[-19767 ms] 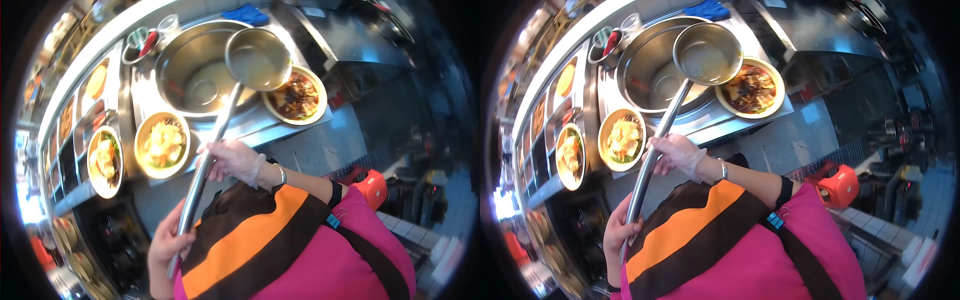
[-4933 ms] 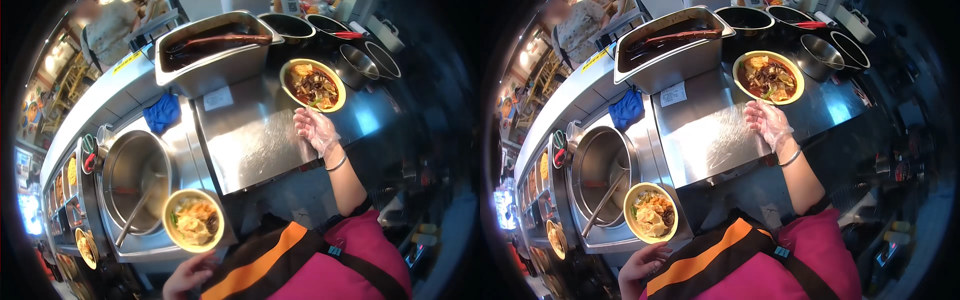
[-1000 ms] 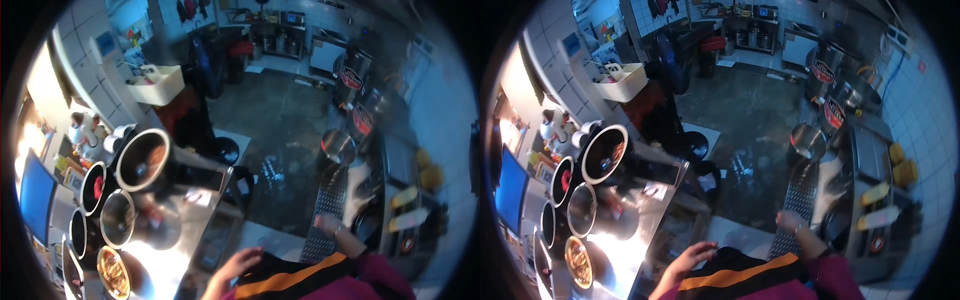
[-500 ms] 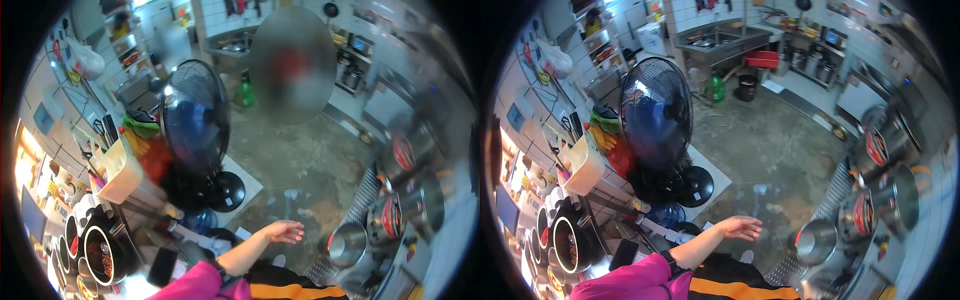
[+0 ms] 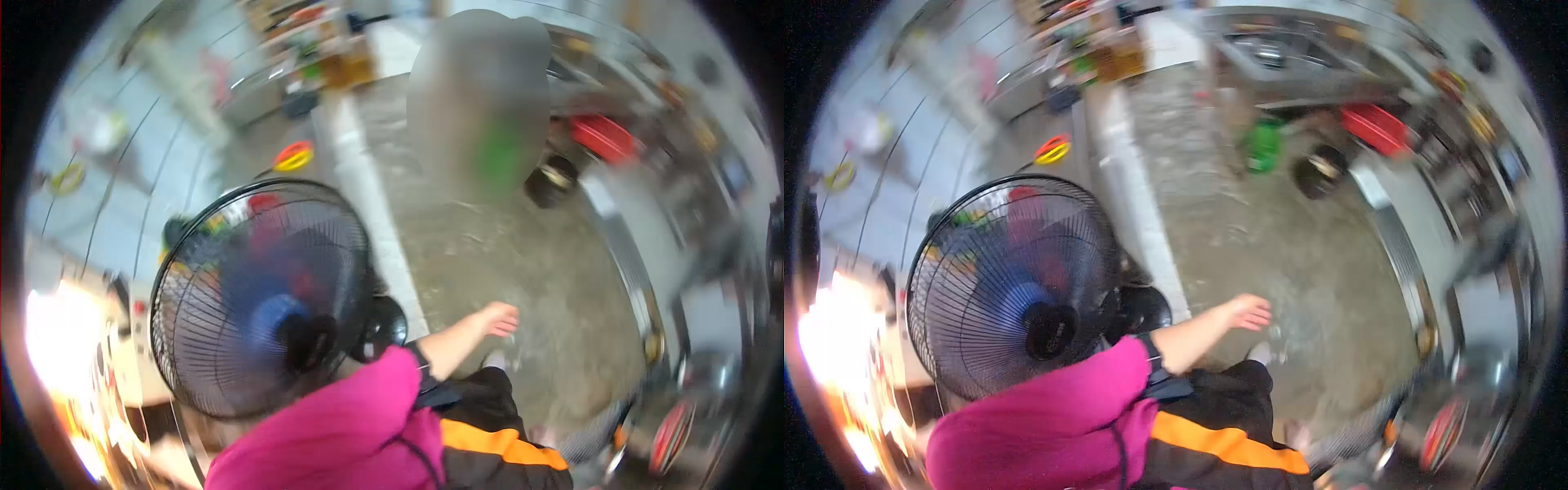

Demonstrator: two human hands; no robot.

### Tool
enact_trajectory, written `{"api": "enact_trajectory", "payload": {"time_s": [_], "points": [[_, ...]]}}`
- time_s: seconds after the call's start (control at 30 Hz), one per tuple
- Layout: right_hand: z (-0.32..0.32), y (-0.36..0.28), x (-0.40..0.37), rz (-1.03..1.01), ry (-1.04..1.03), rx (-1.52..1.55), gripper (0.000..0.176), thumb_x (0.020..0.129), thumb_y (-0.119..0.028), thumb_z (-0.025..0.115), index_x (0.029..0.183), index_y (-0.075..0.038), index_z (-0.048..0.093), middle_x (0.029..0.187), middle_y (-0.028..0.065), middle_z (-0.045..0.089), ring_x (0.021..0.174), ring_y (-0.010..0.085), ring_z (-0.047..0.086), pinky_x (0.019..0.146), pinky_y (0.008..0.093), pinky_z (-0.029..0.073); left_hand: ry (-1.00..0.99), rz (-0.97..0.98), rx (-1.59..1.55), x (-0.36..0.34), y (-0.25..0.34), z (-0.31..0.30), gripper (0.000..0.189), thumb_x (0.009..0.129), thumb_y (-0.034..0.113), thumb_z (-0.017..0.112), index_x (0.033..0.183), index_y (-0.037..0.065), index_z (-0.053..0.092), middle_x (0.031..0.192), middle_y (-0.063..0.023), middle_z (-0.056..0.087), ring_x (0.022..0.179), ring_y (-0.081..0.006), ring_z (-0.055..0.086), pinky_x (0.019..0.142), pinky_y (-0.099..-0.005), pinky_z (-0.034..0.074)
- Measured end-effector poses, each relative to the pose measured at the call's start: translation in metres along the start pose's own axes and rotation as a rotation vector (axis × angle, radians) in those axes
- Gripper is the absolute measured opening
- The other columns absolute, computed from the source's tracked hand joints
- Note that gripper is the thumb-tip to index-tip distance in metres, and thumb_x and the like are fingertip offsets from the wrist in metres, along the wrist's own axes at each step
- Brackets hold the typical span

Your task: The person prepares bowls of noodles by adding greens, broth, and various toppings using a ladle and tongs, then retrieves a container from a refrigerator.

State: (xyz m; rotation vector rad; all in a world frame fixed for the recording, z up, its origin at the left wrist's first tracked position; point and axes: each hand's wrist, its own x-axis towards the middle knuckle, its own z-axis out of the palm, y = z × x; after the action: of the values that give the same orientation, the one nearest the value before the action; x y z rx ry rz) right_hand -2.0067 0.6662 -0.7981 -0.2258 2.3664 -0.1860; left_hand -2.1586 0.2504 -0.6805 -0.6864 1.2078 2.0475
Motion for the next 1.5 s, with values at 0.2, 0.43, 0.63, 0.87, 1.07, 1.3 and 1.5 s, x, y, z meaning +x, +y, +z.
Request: {"api": "enact_trajectory", "payload": {"time_s": [0.2,0.43,0.63,0.87,1.07,1.3,1.5], "points": [[-0.276,-0.087,0.214,-0.337,-0.075,-0.233,0.037,0.083,-0.027,0.047,0.113,-0.005,0.052,0.109,0.0171,0.055,0.1,0.0308,0.053,0.086,0.0382,0.042,-0.347,0.657,-0.19,0.105,0.123,-0.068,0.034,0.085,0.036,0.043,0.107,0.011,0.05,0.099,-0.0084,0.057,0.088,-0.0241,0.058,0.076,-0.0443,0.048],[-0.535,-0.4,0.488,-0.909,-0.065,-0.331,0.035,0.086,-0.023,0.041,0.116,-0.007,0.051,0.11,0.0132,0.056,0.099,0.029,0.053,0.087,0.0382,0.041,-0.11,0.663,-0.128,0.141,0.305,-0.225,0.016,0.086,0.03,0.035,0.079,0.019,0.046,0.075,0.0044,0.045,0.071,-0.0131,0.046,0.07,-0.0347,0.038],[-0.571,-0.719,0.471,-0.962,-0.114,0.167,0.026,0.084,-0.017,0.05,0.104,-0.003,0.059,0.091,0.0118,0.062,0.082,0.021,0.058,0.076,0.0306,0.045,0.488,0.352,-0.537,0.111,0.344,-0.323,0.032,0.082,0.034,0.05,0.1,0.008,0.056,0.092,-0.0112,0.059,0.078,-0.0221,0.059,0.058,-0.0334,0.05],[-0.564,-0.748,0.592,-0.757,-0.161,0.061,0.029,0.076,-0.021,0.058,0.095,0.0,0.062,0.088,0.0093,0.065,0.08,0.0178,0.06,0.075,0.029,0.046,0.553,0.146,-0.383,0.085,0.481,-0.406,0.034,0.081,0.026,0.056,0.107,0.004,0.053,0.101,-0.012,0.058,0.074,-0.02,0.06,0.056,-0.0317,0.048],[-0.614,-0.91,0.717,-0.74,-0.198,-0.115,0.032,0.076,-0.029,0.05,0.098,-0.009,0.062,0.098,0.0126,0.061,0.092,0.0273,0.057,0.082,0.0323,0.044,0.47,0.158,-0.256,0.149,0.643,-0.576,0.024,0.081,0.025,0.055,0.097,0.006,0.054,0.085,-0.0068,0.059,0.071,-0.0174,0.06,0.056,-0.0301,0.049],[-0.693,-1.164,0.932,-1.273,-0.046,-0.814,0.032,0.075,-0.027,0.046,0.085,-0.003,0.064,0.094,0.0161,0.061,0.084,0.0295,0.06,0.072,0.038,0.047,0.685,0.246,-0.697,0.108,0.773,-0.736,0.032,0.083,0.024,0.05,0.107,0.003,0.052,0.105,-0.016,0.056,0.097,-0.029,0.055,0.081,-0.0427,0.046],[-0.791,-1.28,1.082,-1.283,0.213,-0.722,0.02,0.074,-0.018,0.049,0.085,-0.01,0.064,0.092,0.0091,0.062,0.087,0.0273,0.058,0.074,0.0358,0.048,0.724,0.399,-0.938,0.093,0.842,-0.858,0.035,0.085,0.025,0.047,0.111,0.001,0.048,0.105,-0.0146,0.057,0.093,-0.0279,0.057,0.076,-0.0409,0.049]]}}
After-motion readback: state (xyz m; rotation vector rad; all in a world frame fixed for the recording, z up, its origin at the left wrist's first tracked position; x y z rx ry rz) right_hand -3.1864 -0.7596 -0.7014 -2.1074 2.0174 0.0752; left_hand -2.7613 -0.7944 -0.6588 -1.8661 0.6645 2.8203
